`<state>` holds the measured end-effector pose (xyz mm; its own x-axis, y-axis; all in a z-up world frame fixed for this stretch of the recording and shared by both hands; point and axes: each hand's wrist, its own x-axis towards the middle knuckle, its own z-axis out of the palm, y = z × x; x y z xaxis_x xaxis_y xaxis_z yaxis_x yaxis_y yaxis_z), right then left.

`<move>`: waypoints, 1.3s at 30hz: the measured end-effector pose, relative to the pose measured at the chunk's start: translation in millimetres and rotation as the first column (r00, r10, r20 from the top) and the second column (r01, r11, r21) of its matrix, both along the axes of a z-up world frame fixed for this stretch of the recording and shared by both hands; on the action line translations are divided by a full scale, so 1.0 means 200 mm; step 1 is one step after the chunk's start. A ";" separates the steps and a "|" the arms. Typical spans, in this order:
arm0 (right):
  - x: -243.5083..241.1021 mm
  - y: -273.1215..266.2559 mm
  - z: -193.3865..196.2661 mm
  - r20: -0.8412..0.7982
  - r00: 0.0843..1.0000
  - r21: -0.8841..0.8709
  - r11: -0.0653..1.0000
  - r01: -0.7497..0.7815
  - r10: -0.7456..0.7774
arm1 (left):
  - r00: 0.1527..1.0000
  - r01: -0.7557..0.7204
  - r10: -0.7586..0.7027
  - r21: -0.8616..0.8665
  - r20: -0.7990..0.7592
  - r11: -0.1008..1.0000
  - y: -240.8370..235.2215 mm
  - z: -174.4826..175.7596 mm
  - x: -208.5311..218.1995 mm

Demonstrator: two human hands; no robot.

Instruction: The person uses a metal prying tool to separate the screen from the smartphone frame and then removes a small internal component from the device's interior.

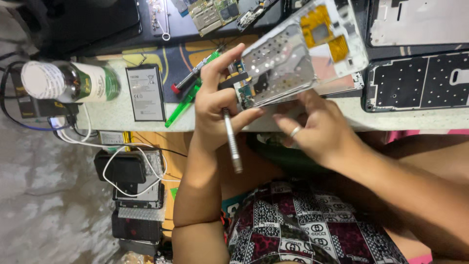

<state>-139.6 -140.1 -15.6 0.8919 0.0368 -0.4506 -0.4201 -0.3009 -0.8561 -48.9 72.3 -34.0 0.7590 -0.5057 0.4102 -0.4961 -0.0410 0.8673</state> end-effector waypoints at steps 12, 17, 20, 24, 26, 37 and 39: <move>0.06 -0.11 -0.11 -0.121 0.973 0.532 0.815 0.231 -0.197 | 0.966 -0.095 0.031 0.239 0.258 0.966 0.01 -0.02 -0.02; 0.09 -0.10 -0.14 0.131 0.959 0.579 0.804 0.132 -0.252 | 0.968 -0.061 0.003 0.220 0.252 0.974 0.01 -0.02 0.01; 0.14 -0.08 -0.17 -0.089 0.922 0.758 0.575 0.308 -0.377 | 0.955 -0.114 0.067 0.152 0.288 0.982 0.00 -0.02 0.01; 0.16 -0.07 -0.18 -0.150 0.916 0.775 0.531 0.342 -0.372 | 0.904 -0.363 0.380 -0.119 0.194 0.924 0.00 -0.05 -0.05; 0.17 -0.06 -0.17 -0.162 0.922 0.790 0.513 0.336 -0.353 | 0.884 -0.409 0.427 -0.129 0.188 0.903 0.01 -0.06 -0.08; 0.16 -0.05 -0.16 -0.183 0.921 0.800 0.493 0.342 -0.344 | 0.836 -0.374 0.231 0.209 0.499 0.904 0.00 -0.05 -0.01; 0.16 -0.06 -0.17 -0.180 0.918 0.792 0.501 0.348 -0.353 | 0.837 -0.343 0.177 0.244 0.518 0.907 -0.01 -0.04 0.01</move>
